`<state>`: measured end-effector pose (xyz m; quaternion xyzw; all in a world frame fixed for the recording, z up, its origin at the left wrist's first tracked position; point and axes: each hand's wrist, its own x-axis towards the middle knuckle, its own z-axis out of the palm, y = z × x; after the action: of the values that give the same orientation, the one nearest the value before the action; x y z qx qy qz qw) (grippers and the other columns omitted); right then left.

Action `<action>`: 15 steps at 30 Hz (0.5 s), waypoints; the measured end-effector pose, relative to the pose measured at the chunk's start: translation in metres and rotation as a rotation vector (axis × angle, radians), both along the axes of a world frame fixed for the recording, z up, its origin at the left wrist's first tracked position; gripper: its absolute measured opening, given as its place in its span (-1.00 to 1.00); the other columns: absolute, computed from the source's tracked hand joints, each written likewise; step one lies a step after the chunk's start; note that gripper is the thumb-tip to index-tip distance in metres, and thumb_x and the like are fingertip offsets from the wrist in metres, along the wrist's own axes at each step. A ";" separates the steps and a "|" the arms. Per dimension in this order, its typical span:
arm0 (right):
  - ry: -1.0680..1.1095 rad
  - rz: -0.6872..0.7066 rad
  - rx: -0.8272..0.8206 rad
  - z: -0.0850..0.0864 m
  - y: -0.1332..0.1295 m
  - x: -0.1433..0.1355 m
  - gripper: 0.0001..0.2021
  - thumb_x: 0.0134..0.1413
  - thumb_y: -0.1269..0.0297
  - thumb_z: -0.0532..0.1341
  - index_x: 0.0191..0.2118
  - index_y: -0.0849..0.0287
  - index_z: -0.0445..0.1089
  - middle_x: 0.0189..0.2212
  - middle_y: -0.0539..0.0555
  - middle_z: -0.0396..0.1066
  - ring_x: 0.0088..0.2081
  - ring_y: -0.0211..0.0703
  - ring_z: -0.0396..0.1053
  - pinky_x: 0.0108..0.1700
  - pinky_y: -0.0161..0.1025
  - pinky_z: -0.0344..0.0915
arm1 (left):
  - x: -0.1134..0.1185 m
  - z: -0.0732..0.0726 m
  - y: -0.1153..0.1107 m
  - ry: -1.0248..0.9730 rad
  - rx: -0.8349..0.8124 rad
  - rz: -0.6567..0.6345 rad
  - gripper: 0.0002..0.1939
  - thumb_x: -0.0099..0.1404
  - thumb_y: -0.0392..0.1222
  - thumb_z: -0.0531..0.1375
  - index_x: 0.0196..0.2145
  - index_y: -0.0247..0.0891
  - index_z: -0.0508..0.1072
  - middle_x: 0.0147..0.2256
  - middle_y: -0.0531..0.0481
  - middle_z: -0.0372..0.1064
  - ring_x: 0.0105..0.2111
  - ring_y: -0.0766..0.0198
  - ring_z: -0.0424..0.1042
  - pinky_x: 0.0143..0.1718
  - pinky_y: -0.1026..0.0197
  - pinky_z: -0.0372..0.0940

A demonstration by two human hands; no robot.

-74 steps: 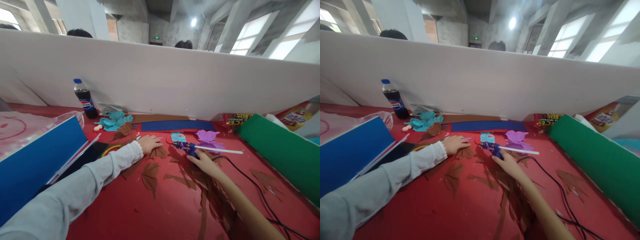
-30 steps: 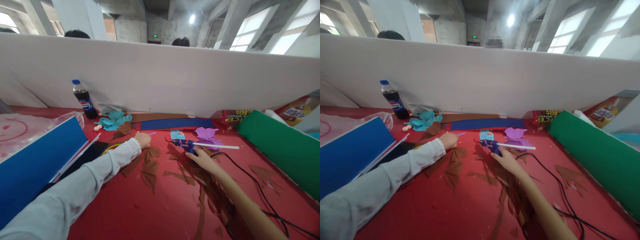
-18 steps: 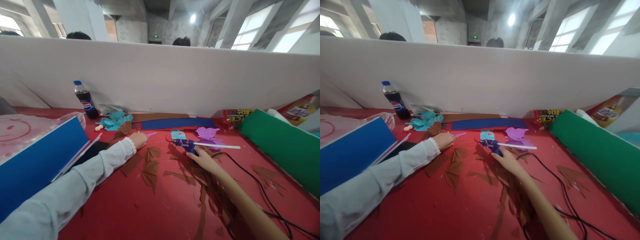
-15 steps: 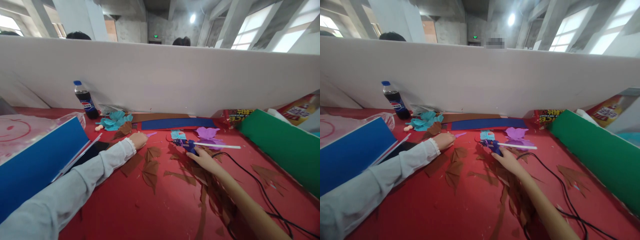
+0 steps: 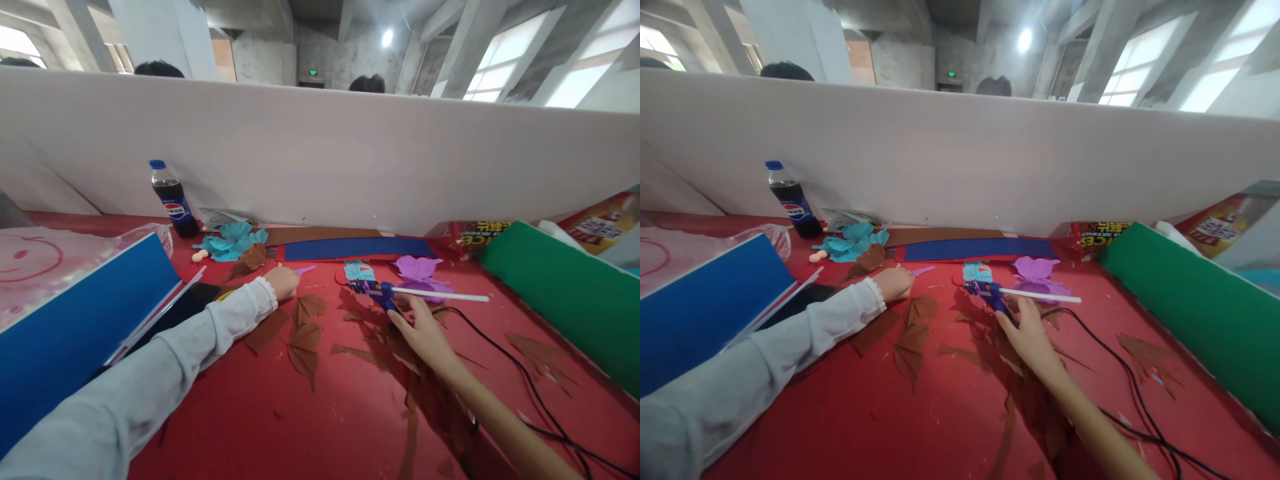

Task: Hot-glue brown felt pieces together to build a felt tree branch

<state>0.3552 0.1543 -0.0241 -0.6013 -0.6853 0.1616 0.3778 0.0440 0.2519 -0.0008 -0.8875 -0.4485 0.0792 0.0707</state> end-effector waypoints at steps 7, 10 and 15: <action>-0.041 -0.066 0.131 0.009 -0.031 -0.003 -0.88 0.07 0.23 0.05 -0.32 0.15 0.23 -0.34 0.10 0.26 -0.31 -0.11 0.23 -0.32 -0.20 0.21 | -0.009 0.011 -0.011 -0.052 0.013 -0.007 -0.84 0.08 -0.40 0.04 -0.38 -0.36 0.39 -0.37 -0.20 0.42 -0.30 0.11 0.42 -0.18 0.09 0.28; -0.078 -0.083 0.162 0.002 -0.027 -0.006 -0.84 0.04 0.22 0.07 -0.26 0.16 0.23 -0.29 0.13 0.26 -0.24 -0.05 0.23 -0.23 -0.12 0.22 | -0.014 0.020 -0.018 -0.068 0.009 -0.025 -0.88 0.09 -0.39 0.04 -0.40 -0.34 0.35 -0.40 -0.14 0.39 -0.34 0.14 0.42 -0.24 0.15 0.29; -0.029 -0.123 0.046 -0.014 -0.002 -0.001 -0.62 -0.05 0.17 0.15 -0.09 0.21 0.22 -0.16 0.20 0.30 -0.14 0.01 0.28 -0.12 -0.05 0.23 | -0.029 0.019 -0.027 -0.110 0.033 -0.030 -0.83 0.10 -0.44 0.01 -0.33 -0.32 0.29 -0.36 -0.10 0.36 -0.33 0.19 0.39 -0.29 0.21 0.27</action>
<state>0.3542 0.1520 -0.0381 -0.6358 -0.6559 0.1133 0.3907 0.0151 0.2249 0.0187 -0.8959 -0.4395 0.0221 0.0617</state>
